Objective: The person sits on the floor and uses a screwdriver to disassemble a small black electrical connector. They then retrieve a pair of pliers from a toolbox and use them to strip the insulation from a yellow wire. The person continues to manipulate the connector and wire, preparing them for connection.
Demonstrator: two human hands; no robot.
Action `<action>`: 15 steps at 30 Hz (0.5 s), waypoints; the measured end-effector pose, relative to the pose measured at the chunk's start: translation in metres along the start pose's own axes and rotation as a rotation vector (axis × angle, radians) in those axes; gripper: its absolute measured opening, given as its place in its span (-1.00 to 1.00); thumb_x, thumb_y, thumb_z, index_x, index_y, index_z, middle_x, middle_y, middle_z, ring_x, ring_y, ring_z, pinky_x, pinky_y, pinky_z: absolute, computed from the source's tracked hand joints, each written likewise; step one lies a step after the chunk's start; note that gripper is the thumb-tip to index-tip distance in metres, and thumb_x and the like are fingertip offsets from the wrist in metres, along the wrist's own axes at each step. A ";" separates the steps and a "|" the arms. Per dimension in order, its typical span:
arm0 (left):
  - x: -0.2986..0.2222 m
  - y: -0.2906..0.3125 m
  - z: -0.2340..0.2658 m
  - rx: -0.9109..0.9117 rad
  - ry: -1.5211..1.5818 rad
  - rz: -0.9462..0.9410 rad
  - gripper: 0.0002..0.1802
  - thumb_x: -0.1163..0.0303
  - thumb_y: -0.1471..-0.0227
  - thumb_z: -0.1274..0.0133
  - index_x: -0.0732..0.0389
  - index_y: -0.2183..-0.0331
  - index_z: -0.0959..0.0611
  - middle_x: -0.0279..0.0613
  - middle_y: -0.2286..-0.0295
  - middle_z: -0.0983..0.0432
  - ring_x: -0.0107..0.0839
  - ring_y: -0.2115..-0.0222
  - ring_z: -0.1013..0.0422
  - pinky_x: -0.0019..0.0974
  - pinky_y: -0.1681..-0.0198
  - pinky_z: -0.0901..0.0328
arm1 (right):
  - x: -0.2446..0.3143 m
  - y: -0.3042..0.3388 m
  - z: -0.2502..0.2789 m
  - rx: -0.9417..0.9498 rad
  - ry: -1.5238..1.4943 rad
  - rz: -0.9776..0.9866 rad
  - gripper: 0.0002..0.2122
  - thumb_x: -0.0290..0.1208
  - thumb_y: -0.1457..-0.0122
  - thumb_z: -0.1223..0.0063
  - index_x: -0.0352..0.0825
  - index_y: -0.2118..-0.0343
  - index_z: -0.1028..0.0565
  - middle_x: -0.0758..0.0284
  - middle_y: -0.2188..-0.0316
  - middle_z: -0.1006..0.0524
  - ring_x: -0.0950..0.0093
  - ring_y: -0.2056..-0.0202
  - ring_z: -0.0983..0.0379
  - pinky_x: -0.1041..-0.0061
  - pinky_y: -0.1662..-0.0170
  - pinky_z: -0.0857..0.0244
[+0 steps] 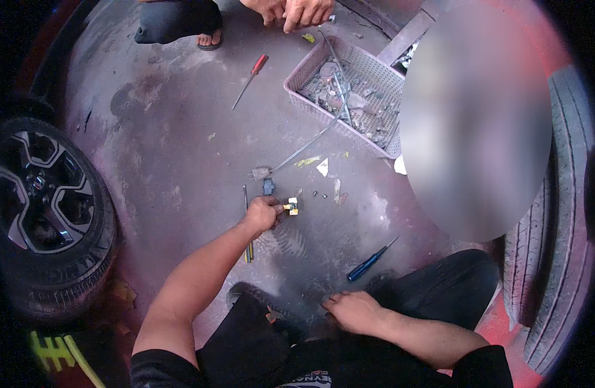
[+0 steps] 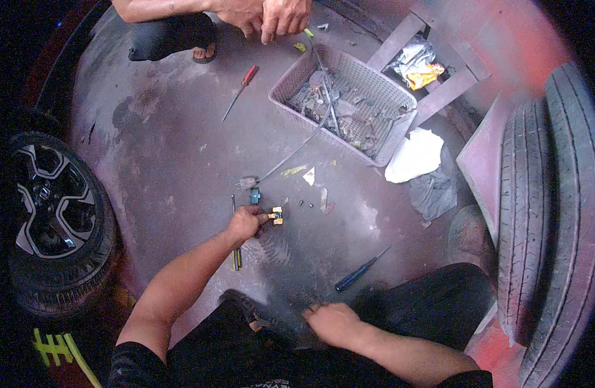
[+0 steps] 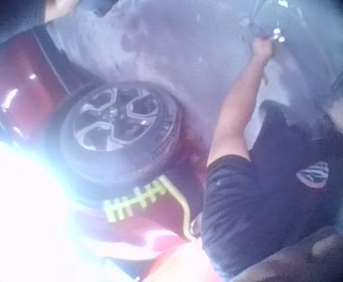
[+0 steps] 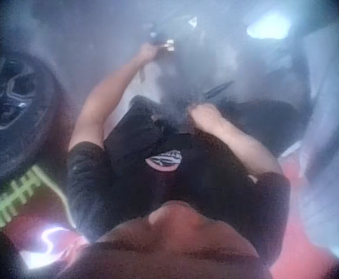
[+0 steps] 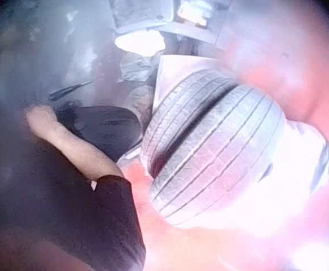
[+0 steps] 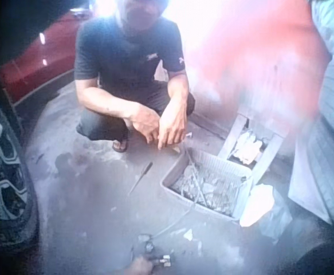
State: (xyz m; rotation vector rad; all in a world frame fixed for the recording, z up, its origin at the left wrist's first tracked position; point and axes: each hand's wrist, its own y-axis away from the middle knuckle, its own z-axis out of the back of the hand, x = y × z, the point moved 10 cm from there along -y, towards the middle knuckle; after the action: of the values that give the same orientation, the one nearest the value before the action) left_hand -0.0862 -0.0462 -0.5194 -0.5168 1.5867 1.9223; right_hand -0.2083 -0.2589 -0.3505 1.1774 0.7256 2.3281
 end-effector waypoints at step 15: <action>-0.006 0.013 0.004 0.004 0.024 -0.006 -0.81 0.42 -0.14 -0.08 0.37 0.30 -0.64 -0.20 0.55 -0.53 -0.46 0.61 -0.39 -0.29 0.53 -0.31 | -0.004 -0.020 -0.011 0.059 0.064 -0.035 -0.69 -0.48 0.01 -0.08 -0.34 0.14 -0.49 0.12 0.18 -0.55 0.17 0.12 -0.52 0.20 0.05 -0.41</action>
State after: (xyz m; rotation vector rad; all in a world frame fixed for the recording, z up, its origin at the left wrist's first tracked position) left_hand -0.0894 -0.0448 -0.5052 -0.5437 1.6020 1.9151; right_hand -0.2122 -0.2487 -0.3708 1.1101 0.8360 2.3391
